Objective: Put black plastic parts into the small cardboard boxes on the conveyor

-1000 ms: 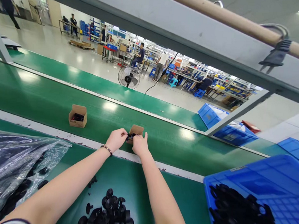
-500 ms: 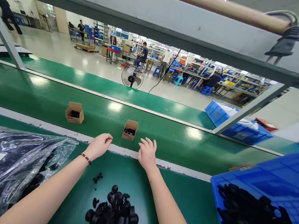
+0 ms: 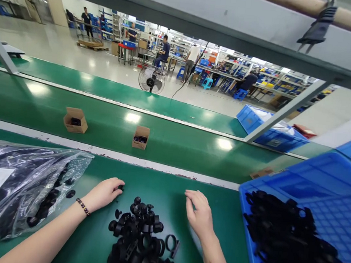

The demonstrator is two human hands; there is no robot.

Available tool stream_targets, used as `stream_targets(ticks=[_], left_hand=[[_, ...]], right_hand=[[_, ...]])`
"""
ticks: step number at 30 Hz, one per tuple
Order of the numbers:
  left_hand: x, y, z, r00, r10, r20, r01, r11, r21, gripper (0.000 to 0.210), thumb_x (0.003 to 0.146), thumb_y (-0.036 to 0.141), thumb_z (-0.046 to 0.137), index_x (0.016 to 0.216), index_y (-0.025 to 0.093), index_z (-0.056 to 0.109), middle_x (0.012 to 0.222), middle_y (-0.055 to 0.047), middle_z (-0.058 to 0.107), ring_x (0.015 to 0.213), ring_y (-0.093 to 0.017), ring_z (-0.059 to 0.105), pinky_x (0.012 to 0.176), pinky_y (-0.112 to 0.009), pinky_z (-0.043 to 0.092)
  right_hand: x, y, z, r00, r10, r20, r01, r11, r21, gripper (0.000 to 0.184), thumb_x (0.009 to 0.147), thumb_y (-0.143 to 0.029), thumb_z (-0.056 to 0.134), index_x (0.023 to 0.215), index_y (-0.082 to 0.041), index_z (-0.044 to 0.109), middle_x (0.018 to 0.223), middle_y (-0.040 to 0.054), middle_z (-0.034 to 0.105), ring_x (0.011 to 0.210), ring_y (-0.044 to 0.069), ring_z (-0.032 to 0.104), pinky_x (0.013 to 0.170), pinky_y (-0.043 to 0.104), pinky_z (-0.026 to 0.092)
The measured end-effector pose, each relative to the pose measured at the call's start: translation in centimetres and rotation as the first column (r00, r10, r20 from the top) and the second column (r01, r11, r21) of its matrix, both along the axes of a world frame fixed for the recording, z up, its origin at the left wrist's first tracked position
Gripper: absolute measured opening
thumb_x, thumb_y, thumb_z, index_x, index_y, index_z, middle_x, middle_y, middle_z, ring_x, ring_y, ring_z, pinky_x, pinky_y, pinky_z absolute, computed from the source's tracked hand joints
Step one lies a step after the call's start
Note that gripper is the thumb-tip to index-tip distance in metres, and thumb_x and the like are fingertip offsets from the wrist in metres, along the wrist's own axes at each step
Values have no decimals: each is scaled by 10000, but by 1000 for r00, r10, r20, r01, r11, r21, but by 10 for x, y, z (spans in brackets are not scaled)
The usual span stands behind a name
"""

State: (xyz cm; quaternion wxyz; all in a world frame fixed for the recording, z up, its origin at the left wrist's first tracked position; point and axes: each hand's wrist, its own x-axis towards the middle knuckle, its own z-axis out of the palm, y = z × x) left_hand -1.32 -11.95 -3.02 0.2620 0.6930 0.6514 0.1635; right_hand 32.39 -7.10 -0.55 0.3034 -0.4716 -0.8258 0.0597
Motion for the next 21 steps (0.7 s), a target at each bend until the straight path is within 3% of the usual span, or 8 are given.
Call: stream_targets(ticks=[4, 7, 11, 16, 21], left_hand=[[6, 0, -9, 989, 7, -150, 0, 999, 48, 353, 805, 270, 329, 1024, 210, 600, 927, -77, 609, 822, -207, 554, 751, -298, 395], [9, 0, -11, 969, 16, -245, -1, 998, 58, 335, 803, 252, 332, 996, 202, 601, 936, -76, 613, 797, -210, 559, 742, -309, 392], [12, 1, -8, 952, 23, -307, -3, 998, 67, 266, 800, 255, 341, 794, 184, 598, 822, -66, 611, 744, -203, 556, 693, -302, 391], [23, 13, 7, 994, 2, -109, 12, 991, 134, 237, 804, 283, 336, 744, 199, 549, 785, -40, 572, 734, -176, 541, 667, -267, 389], [40, 40, 16, 982, 54, 182, -83, 984, 157, 223, 768, 349, 395, 647, 196, 504, 747, -10, 559, 710, -158, 527, 656, -250, 380]], right_hand=[[8, -37, 17, 992, 40, 123, -15, 980, -199, 225, 824, -203, 368, 874, -207, 588, 850, 40, 612, 818, 142, 547, 762, 279, 398], [7, -64, 28, 960, 121, 254, -13, 921, -390, 216, 820, -217, 389, 784, -225, 602, 735, 4, 591, 718, 115, 538, 649, 214, 377], [-7, -87, 19, 905, 156, 395, 54, 880, -471, 275, 825, -279, 401, 657, -216, 610, 674, -3, 589, 654, 108, 542, 584, 198, 341], [-29, -89, -7, 811, 28, 585, 252, 885, -392, 343, 821, -316, 389, 617, -180, 628, 655, 50, 616, 611, 141, 569, 555, 224, 335], [-34, -64, 1, 797, 7, 603, 215, 931, -295, 199, 747, -178, 437, 641, -176, 605, 682, 49, 603, 617, 144, 561, 557, 227, 343]])
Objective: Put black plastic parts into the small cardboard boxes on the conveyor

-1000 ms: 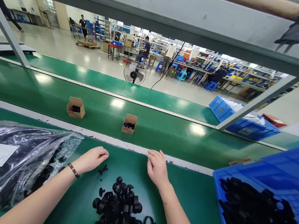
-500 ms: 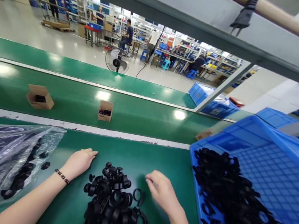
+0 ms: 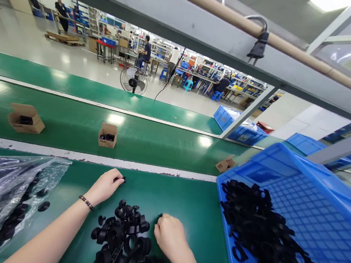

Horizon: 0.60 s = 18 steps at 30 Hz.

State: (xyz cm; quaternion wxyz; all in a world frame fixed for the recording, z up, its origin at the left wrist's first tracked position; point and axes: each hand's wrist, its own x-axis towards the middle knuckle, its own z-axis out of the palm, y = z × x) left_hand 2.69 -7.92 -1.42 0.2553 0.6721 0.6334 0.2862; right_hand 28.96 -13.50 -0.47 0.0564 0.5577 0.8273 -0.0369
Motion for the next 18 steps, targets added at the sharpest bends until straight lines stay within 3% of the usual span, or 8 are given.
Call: stream_targets(ticks=[5, 9, 13, 18], left_hand=[[6, 16, -20, 980, 58, 188, -39, 994, -104, 263, 761, 391, 380, 645, 186, 498, 606, 16, 514, 601, -148, 492, 575, -242, 368], [4, 16, -32, 993, -48, 106, 51, 998, -32, 229, 765, 336, 389, 629, 188, 498, 689, -1, 517, 663, -148, 500, 637, -251, 377], [4, 17, -30, 984, -167, 54, 169, 985, -39, 226, 775, 306, 384, 668, 196, 549, 750, -19, 539, 722, -154, 514, 680, -254, 379], [8, 19, -26, 981, -172, 94, 178, 982, -68, 219, 774, 314, 382, 656, 195, 523, 741, -12, 542, 714, -150, 511, 676, -253, 383]], right_hand=[[-14, 55, 10, 978, 27, -207, 24, 970, 243, 195, 796, -175, 392, 746, -203, 578, 774, 21, 541, 687, 117, 522, 603, 205, 359], [-33, 91, -18, 914, 107, -390, 39, 937, 348, 213, 807, -148, 371, 792, -192, 580, 801, 29, 499, 711, 110, 492, 651, 207, 377], [-42, 102, -53, 843, 223, -490, -16, 921, 390, 173, 778, -144, 415, 777, -183, 583, 896, 54, 491, 751, 125, 479, 698, 245, 398], [-39, 102, -63, 803, 221, -554, -8, 933, 361, 143, 762, -150, 442, 805, -188, 573, 1016, 69, 483, 815, 145, 485, 760, 292, 406]])
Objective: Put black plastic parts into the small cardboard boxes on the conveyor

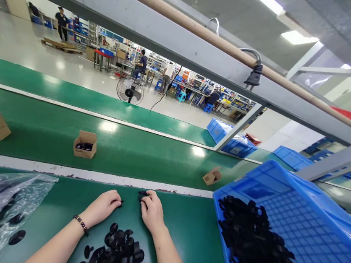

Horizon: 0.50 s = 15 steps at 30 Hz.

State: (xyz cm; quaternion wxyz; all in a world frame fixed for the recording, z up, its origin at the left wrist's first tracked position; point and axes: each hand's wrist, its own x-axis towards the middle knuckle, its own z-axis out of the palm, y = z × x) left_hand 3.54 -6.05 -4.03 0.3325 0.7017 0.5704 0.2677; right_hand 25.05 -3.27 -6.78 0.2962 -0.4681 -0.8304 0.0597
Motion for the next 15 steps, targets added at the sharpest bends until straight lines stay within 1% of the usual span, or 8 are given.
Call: stream_targets(ticks=[4, 9, 15], left_hand=[[5, -3, -1, 999, 23, 24, -23, 1000, -1, 218, 781, 324, 359, 644, 197, 470, 715, -1, 525, 682, -148, 499, 650, -255, 384], [7, -5, -7, 1000, -6, 17, 5, 999, 33, 228, 796, 337, 339, 664, 206, 471, 714, 4, 530, 670, -149, 497, 638, -250, 381], [1, 0, -16, 1000, -27, 5, 27, 999, -18, 260, 798, 381, 340, 660, 205, 471, 706, 10, 532, 669, -151, 502, 637, -246, 385]], right_hand=[[0, -1, 2, 1000, -8, -10, 8, 999, -37, 115, 741, -153, 475, 795, -196, 567, 991, 54, 494, 844, 149, 487, 764, 290, 407], [0, -3, 2, 1000, -5, -12, 4, 999, -53, 118, 730, -153, 486, 798, -203, 568, 968, 39, 500, 858, 145, 483, 771, 283, 402], [0, -4, 1, 1000, -6, -11, 6, 998, -55, 121, 724, -158, 495, 798, -207, 577, 962, 31, 506, 866, 143, 480, 771, 280, 399]])
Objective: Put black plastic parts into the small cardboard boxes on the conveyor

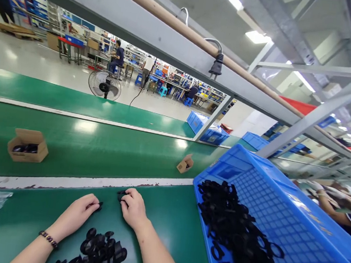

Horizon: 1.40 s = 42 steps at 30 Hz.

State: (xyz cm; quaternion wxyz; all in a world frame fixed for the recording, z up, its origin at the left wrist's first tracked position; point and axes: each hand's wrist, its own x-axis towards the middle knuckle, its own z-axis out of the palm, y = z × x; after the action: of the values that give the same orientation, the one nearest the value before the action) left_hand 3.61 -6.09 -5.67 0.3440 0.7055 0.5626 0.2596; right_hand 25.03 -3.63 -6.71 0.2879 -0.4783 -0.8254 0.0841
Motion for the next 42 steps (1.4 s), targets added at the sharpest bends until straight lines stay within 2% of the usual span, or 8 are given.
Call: stream_targets(ticks=[8, 12, 15, 18, 21, 27, 33, 42], left_hand=[[1, -1, 3, 1000, -15, -7, 15, 999, -28, 279, 801, 411, 333, 660, 206, 460, 672, 21, 521, 641, -143, 487, 613, -230, 375], [-1, 0, 2, 1000, -3, -25, 1, 999, -54, 288, 804, 431, 324, 683, 211, 466, 678, 22, 525, 638, -144, 484, 602, -227, 370], [-2, 1, 0, 1000, 12, -21, -14, 998, -61, 288, 798, 433, 327, 684, 212, 473, 676, 21, 532, 632, -145, 484, 595, -225, 371], [-2, 3, -1, 1000, 16, -5, -16, 998, -56, 280, 789, 425, 340, 673, 210, 476, 673, 20, 535, 632, -145, 487, 600, -226, 374], [-1, 3, -1, 1000, 16, 12, -16, 998, -56, 276, 787, 417, 346, 666, 206, 475, 670, 21, 529, 633, -143, 483, 608, -228, 371], [-1, 3, -1, 999, 17, 28, -15, 998, -63, 271, 791, 414, 339, 666, 202, 452, 657, 25, 497, 624, -139, 459, 603, -235, 361], [0, 3, 2, 999, 35, 33, -33, 997, -73, 272, 790, 412, 334, 656, 200, 440, 623, 30, 452, 598, -135, 432, 577, -234, 349], [0, 2, 5, 999, 46, 28, -43, 995, -86, 268, 787, 410, 343, 671, 203, 465, 638, 28, 479, 596, -133, 446, 573, -224, 349]], right_hand=[[-2, -3, 2, 999, 25, 23, -25, 1000, 17, 151, 725, -137, 477, 816, -204, 578, 1007, 35, 521, 900, 140, 496, 759, 271, 413], [15, 4, 11, 1000, -21, 11, 19, 993, 113, 172, 735, -122, 456, 816, -202, 585, 1035, 38, 553, 943, 140, 504, 799, 279, 412], [56, 22, 25, 982, -189, -29, 190, 956, 223, 194, 764, -133, 418, 795, -194, 600, 1016, 55, 580, 961, 145, 512, 837, 288, 406], [113, 51, 41, 904, -423, -57, 419, 856, 301, 203, 774, -164, 406, 764, -178, 608, 1000, 76, 588, 923, 157, 538, 823, 291, 424], [162, 85, 56, 824, -566, 37, 522, 783, 338, 233, 780, -158, 380, 771, -165, 613, 1025, 85, 578, 897, 159, 548, 789, 280, 437], [186, 140, 71, 765, -438, 472, 390, 898, 202, 263, 783, -100, 357, 841, -136, 611, 1077, 89, 548, 897, 137, 529, 788, 233, 394], [172, 165, 74, 766, -258, 589, 249, 963, 98, 237, 729, -82, 431, 863, -139, 618, 1013, 93, 580, 964, 168, 462, 828, 276, 313], [152, 161, 66, 725, -214, 655, 228, 971, 64, 339, 652, -59, 447, 898, -209, 626, 1024, 60, 590, 1149, 255, 239, 902, 443, 129]])
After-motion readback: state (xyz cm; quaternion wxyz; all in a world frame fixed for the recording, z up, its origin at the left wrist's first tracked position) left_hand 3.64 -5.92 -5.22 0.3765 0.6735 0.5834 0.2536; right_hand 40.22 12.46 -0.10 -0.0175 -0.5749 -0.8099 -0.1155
